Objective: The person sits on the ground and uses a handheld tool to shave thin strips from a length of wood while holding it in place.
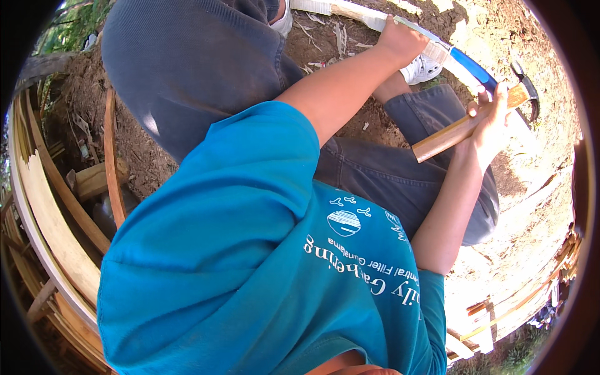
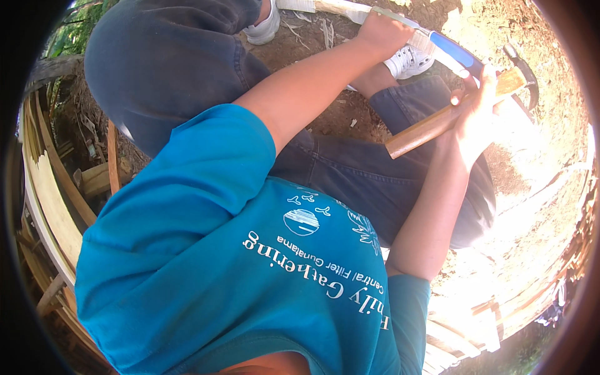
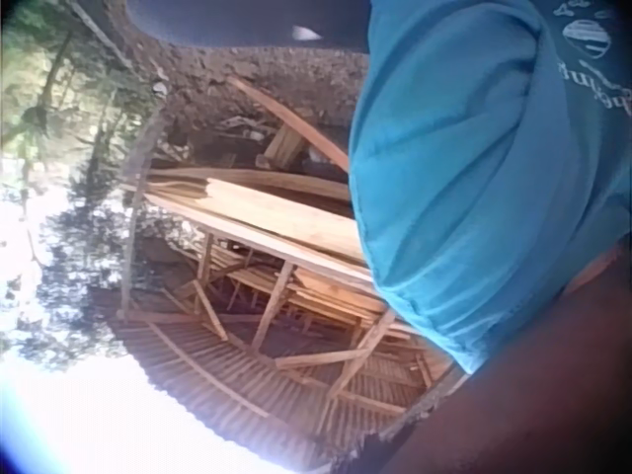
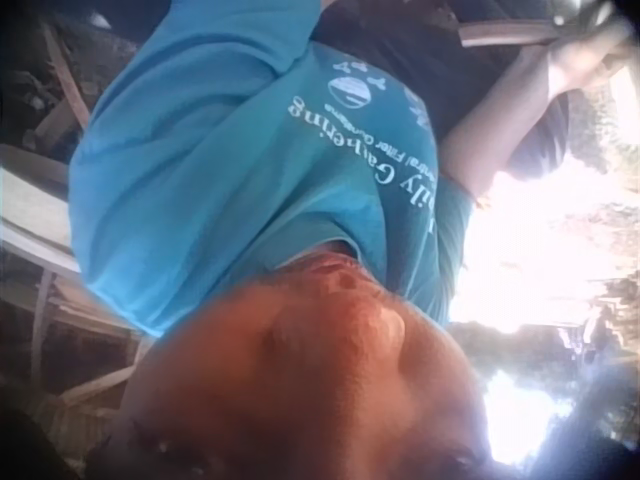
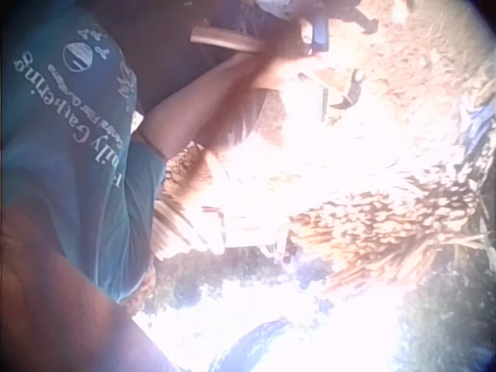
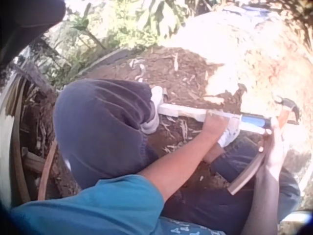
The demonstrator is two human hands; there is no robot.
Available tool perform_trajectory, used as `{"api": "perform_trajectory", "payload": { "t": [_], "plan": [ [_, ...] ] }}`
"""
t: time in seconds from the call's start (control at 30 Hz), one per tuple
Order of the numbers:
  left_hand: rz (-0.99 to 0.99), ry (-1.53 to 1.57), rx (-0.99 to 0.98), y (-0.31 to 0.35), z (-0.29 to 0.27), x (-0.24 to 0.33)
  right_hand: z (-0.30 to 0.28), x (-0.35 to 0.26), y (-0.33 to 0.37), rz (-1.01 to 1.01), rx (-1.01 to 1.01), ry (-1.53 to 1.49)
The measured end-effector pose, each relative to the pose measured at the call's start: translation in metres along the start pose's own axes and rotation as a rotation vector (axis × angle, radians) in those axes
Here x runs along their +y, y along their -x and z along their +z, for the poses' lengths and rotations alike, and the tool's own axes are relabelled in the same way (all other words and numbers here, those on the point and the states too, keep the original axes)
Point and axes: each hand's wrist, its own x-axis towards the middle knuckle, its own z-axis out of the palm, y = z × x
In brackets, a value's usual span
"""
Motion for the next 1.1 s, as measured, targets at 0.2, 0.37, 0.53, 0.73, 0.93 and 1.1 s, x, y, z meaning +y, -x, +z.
{"api": "perform_trajectory", "payload": {
  "t": [0.2,0.37,0.53,0.73,0.93,1.1],
  "plan": [
    [-0.043,0.034,-0.098,-0.011,0.000,-0.004,0.000,0.004,-0.001,-0.007,0.009,0.007],
    [0.001,0.022,-0.132,0.002,-0.014,-0.007,0.001,0.010,0.000,-0.001,-0.021,-0.010],
    [-0.003,0.024,-0.158,0.012,-0.024,-0.001,0.003,0.012,0.000,-0.013,-0.030,-0.002],
    [-0.025,0.012,-0.102,0.017,-0.022,-0.003,0.011,0.012,0.005,-0.042,-0.017,0.017],
    [-0.034,0.075,-0.202,0.021,-0.039,0.001,0.007,0.019,-0.004,-0.015,-0.009,0.038],
    [-0.014,0.062,-0.196,0.023,-0.043,0.003,0.007,0.018,-0.003,0.014,-0.023,0.054]
  ]
}}
